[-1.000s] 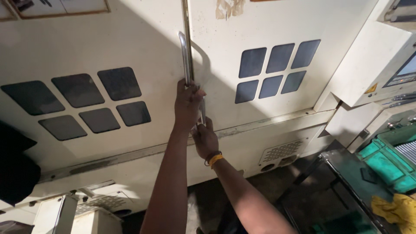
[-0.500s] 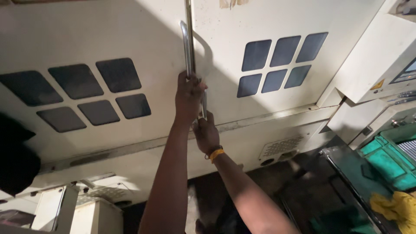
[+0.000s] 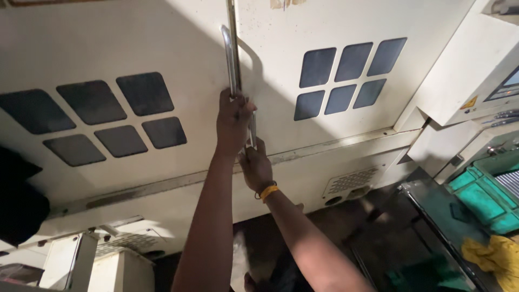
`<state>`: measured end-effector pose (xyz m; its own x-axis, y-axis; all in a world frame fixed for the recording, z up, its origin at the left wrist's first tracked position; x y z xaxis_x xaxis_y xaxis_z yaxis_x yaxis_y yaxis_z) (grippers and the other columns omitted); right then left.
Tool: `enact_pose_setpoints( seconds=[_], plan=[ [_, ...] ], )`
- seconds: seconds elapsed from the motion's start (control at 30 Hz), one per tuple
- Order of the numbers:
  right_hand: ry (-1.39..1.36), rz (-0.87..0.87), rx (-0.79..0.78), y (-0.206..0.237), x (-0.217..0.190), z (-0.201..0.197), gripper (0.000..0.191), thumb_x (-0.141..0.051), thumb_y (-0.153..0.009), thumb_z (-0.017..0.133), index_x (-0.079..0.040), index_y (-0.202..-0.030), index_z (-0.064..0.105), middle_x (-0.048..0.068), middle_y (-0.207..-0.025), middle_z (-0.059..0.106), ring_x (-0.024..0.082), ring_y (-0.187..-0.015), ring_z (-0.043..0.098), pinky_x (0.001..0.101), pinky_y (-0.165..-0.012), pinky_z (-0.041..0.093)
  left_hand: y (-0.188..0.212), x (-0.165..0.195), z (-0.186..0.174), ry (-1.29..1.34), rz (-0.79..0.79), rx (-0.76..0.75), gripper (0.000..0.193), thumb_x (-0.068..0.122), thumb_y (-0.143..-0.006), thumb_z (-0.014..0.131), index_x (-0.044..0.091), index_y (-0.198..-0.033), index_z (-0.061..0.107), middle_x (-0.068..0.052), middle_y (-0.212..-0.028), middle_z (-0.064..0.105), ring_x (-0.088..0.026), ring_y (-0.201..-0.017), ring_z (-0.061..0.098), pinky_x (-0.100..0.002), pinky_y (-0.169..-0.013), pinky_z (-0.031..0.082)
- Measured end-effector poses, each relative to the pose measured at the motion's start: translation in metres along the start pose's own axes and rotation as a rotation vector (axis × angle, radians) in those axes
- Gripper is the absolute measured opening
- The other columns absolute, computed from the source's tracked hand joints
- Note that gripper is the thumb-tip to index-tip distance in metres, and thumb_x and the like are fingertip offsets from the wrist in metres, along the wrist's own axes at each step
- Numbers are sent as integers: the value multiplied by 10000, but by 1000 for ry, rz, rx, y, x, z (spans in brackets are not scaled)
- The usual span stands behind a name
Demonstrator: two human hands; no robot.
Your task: The person sits on the floor and uses a small tool to polish or clean a metal part. They then open a machine door, place the part inside, and retrieve another part to continue polishing.
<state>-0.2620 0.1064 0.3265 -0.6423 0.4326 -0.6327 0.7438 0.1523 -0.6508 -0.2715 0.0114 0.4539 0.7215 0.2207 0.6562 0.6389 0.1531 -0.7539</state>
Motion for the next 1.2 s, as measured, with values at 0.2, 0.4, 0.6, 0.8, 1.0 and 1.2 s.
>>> enact_pose_setpoints(
  seconds=[0.2, 0.4, 0.6, 0.8, 1.0, 1.2],
  plan=[
    [-8, 15, -9, 1, 1, 2, 211, -238, -960, 638, -56, -1066, 645, 150, -1459, 482, 393, -979, 672, 478, -756, 564, -2, -4, 1, 52, 26, 8, 139, 97, -981, 649, -41, -993, 654, -68, -1248, 454, -143, -950, 613, -278, -795, 547],
    [-37, 39, -17, 2, 3, 2, 197, -241, -959, 646, -49, -997, 621, 130, -1439, 498, 382, -933, 676, 477, -740, 551, 1, -11, 0, 54, 20, 8, 122, 54, -998, 636, -58, -961, 671, -79, -1246, 477, -163, -977, 618, -290, -818, 552],
    [-30, 0, 17, 2, 5, 1, 201, -260, -978, 636, -59, -991, 625, 128, -1453, 497, 384, -930, 682, 474, -733, 554, 0, -8, 3, 71, 75, -2, 108, 47, -1016, 620, -56, -987, 630, -67, -1236, 465, -146, -1001, 625, -284, -873, 581],
    [-35, -37, 21, 3, 7, 4, 211, -266, -978, 629, -55, -993, 625, 162, -1463, 473, 386, -894, 681, 463, -704, 554, -1, -9, 3, 126, 57, 2, 100, 32, -1020, 620, -58, -982, 639, -68, -1244, 453, -144, -998, 599, -272, -847, 558],
    [-43, 7, 21, 5, 8, 5, 216, -274, -992, 620, -60, -1010, 636, 139, -1463, 503, 366, -888, 696, 448, -720, 561, 3, -9, 0, 87, -19, 28, 91, 46, -962, 656, -43, -980, 657, -60, -1248, 475, -142, -938, 582, -269, -772, 525],
    [-32, -40, 10, 2, 4, 2, 220, -271, -970, 631, -56, -1015, 643, 155, -1469, 467, 394, -960, 676, 479, -753, 555, 0, -5, -1, -38, -8, 22, 136, 105, -975, 667, -31, -981, 675, -40, -1250, 492, -128, -959, 645, -274, -804, 557]
  ],
)
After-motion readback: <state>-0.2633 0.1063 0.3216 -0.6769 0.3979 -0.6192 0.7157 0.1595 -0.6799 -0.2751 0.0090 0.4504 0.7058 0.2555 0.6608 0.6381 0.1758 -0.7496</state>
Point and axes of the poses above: each hand's wrist, its own y-axis away from the middle knuckle, its own z-axis out of the palm, x = y × z, the point moved 5 cm from there along -y, towards the middle knuckle
